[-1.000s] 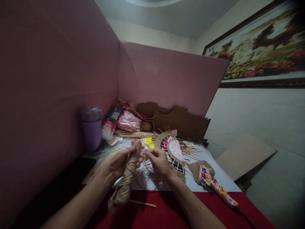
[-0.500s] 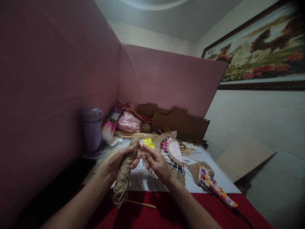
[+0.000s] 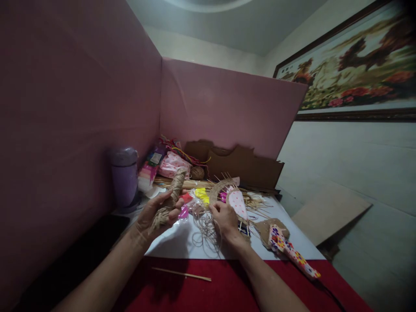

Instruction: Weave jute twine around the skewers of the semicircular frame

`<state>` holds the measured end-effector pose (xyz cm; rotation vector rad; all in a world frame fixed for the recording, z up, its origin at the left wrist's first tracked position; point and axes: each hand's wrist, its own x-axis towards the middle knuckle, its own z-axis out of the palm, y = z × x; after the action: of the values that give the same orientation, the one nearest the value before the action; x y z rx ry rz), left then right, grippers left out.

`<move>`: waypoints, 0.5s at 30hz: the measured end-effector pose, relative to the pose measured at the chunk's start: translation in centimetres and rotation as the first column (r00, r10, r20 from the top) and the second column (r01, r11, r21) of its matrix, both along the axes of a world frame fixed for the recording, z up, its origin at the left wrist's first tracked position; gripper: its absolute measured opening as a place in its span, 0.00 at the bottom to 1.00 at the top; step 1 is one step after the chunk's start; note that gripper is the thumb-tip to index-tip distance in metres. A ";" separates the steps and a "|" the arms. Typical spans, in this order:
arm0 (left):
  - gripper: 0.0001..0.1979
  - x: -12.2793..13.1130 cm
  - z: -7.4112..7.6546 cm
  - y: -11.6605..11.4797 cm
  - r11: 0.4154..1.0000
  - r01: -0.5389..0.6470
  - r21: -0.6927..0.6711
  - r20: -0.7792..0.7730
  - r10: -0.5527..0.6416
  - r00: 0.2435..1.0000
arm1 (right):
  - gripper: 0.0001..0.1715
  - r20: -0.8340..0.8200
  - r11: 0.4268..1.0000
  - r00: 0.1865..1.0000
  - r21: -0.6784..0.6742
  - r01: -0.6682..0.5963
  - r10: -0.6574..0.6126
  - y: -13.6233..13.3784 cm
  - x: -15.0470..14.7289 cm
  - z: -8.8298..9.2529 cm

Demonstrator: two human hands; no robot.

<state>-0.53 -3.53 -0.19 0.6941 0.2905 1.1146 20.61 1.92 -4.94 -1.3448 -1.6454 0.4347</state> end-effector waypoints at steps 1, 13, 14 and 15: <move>0.11 0.0 0.0 0.0 1.000 -0.020 0.019 0.003 0.020 1.000 | 0.10 0.022 1.000 1.000 0.018 0.011 -0.011 -0.2 0.1 0.2; 0.09 0.8 -1.2 0.5 0.997 -0.024 -0.068 -0.115 0.016 0.993 | 0.20 -0.495 0.655 0.625 -0.138 -0.743 0.604 -3.4 -3.0 0.9; 0.09 0.7 -1.1 0.5 0.997 -0.031 -0.067 -0.112 0.023 0.993 | 0.19 -0.485 0.699 0.662 -0.135 -0.703 0.572 -3.2 -2.8 0.8; 0.09 0.7 -1.0 0.4 0.997 -0.038 -0.061 -0.105 0.031 0.994 | 0.20 -0.476 0.742 0.693 -0.118 -0.660 0.541 -3.0 -2.7 0.8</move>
<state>0.12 -3.09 -1.22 0.6944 0.4264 1.0994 17.95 -1.08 -4.15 -0.7624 -1.6649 1.3117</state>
